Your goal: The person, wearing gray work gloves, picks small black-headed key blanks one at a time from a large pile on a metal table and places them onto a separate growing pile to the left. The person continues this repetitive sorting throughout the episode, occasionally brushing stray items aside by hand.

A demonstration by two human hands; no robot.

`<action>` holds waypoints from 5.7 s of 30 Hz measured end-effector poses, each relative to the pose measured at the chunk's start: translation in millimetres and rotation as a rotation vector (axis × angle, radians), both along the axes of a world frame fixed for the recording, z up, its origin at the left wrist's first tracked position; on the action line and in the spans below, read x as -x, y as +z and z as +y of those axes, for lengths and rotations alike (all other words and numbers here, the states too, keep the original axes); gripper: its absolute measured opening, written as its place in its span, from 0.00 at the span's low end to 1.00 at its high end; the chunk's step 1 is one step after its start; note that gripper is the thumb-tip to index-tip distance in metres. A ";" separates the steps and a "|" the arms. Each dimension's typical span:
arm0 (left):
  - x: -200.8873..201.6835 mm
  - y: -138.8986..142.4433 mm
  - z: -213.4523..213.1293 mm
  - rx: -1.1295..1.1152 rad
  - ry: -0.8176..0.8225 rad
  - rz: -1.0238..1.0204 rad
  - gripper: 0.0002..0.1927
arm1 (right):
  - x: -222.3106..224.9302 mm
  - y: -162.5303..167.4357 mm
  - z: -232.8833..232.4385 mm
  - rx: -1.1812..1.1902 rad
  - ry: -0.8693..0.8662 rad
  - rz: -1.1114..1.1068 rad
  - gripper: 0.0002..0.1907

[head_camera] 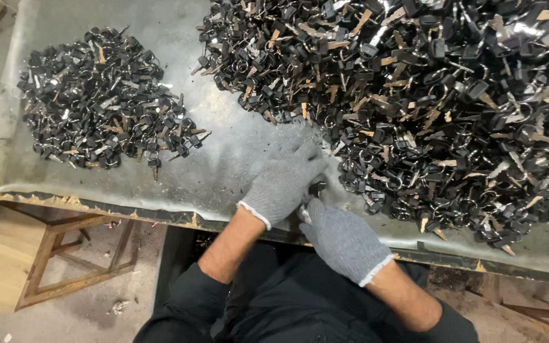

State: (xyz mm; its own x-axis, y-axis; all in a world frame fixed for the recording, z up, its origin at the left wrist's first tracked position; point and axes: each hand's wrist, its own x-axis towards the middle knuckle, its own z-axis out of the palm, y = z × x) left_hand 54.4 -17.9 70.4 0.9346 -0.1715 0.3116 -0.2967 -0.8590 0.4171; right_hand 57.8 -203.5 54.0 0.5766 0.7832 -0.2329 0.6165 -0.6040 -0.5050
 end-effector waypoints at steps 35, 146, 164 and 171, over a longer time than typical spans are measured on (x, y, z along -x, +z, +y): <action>47.6 -32.7 -19.9 0.195 0.332 0.132 0.14 | -30.9 -1.0 -1.1 -0.173 -0.126 -0.174 0.18; 40.3 -14.7 -7.7 0.364 0.384 0.263 0.22 | -14.4 5.8 -4.2 -0.055 -0.240 0.007 0.19; 43.1 -37.0 -13.1 0.182 0.247 0.100 0.09 | -21.3 23.1 11.5 0.257 -0.178 -0.097 0.21; 48.3 -4.1 -3.3 0.640 0.314 0.345 0.14 | -7.4 9.7 -15.6 0.271 -0.322 0.139 0.32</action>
